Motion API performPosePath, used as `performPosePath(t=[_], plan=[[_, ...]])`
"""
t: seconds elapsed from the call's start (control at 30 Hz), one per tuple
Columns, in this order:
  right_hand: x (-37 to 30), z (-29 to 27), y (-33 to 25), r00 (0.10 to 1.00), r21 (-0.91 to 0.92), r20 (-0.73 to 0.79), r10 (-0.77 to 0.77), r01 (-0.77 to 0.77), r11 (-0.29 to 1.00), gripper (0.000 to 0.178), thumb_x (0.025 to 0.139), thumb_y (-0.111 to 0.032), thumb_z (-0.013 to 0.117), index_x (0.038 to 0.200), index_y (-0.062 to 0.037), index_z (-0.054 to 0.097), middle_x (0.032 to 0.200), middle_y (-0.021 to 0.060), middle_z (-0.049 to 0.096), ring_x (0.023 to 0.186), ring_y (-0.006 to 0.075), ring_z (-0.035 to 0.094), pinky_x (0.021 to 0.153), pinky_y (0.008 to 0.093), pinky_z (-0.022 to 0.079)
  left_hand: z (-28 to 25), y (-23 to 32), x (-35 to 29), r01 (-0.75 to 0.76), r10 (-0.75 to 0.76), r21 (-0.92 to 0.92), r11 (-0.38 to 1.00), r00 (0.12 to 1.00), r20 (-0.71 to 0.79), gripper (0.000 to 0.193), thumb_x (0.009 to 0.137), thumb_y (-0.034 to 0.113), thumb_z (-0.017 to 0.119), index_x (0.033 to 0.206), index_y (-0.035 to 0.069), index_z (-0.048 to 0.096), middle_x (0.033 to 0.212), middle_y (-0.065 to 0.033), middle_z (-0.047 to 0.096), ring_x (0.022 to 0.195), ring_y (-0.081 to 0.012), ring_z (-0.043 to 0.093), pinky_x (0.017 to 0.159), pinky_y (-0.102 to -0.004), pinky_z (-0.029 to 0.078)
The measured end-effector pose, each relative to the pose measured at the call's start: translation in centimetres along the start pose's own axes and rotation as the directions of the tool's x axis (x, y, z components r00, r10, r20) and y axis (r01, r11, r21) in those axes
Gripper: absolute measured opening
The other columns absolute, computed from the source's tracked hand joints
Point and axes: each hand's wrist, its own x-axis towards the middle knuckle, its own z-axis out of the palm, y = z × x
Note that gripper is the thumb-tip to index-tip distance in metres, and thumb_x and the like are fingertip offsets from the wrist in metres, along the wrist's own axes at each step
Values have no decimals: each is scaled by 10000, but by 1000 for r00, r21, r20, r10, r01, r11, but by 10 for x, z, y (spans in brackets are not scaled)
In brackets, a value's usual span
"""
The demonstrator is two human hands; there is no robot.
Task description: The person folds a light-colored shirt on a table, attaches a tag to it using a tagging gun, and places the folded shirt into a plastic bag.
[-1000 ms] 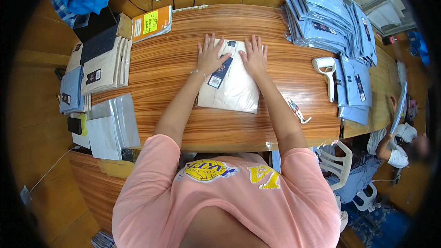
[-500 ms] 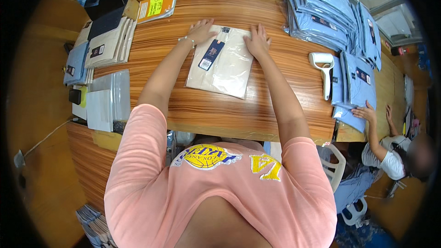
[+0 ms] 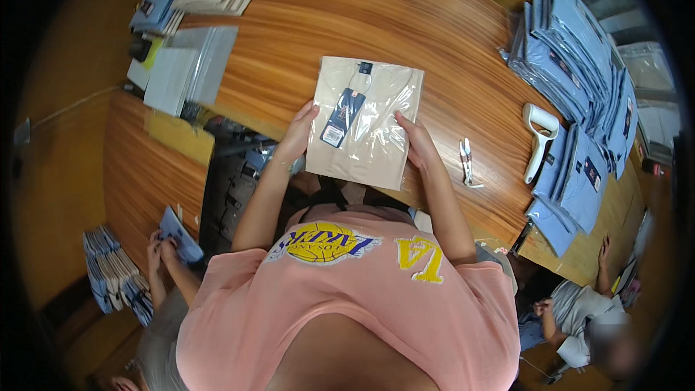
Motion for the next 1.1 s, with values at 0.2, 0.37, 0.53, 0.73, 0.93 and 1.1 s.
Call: performPosePath(t=[0.2,0.37,0.53,0.73,0.93,1.1], plan=[[-19,17,32,993,-13,-77,-93,92,996,419,922,-210,549,1241,40,443,1136,177,585,985,252,612,844,358,518,-34,-5,-24,-189,187,338,922,982,40,267,963,186,471,1135,-7,536,1066,-28,591,949,-93,542,848,-226,417],[-3,-24,38,997,10,-51,-52,52,999,458,937,-297,516,1236,44,448,1141,173,589,1006,262,606,869,370,511,-73,10,-26,-258,648,948,189,758,77,316,867,213,572,1134,44,552,1200,-145,521,1142,-303,446,986,-400,334],[-11,-9,37,976,-78,-195,-96,82,994,504,945,-358,482,1228,58,449,1167,191,576,1031,285,594,904,387,487,-114,-15,-29,-267,735,942,-203,594,327,420,872,289,561,1232,79,511,1307,-148,441,1228,-327,374,1023,-462,281],[-11,-4,50,942,-164,-216,-256,224,961,536,955,-371,451,1279,54,403,1240,204,530,1096,316,555,947,411,452,-120,12,-22,-177,617,982,-70,766,182,411,882,311,542,1262,157,510,1301,-86,472,1235,-280,384,1024,-443,281],[-11,-12,50,949,-99,-158,-272,259,961,563,959,-377,432,1340,30,355,1344,203,443,1199,340,472,1011,456,388,-129,-4,-5,-96,783,910,-404,477,398,387,860,264,547,1218,119,557,1316,-126,482,1268,-229,384,1014,-496,298],[-21,-22,54,877,-155,-116,-466,447,881,571,943,-382,465,1349,7,364,1361,189,430,1230,330,443,1041,472,344,-125,0,-14,-167,741,964,-208,616,266,398,911,284,440,1265,122,519,1375,-103,445,1317,-268,346,1062,-556,211]])
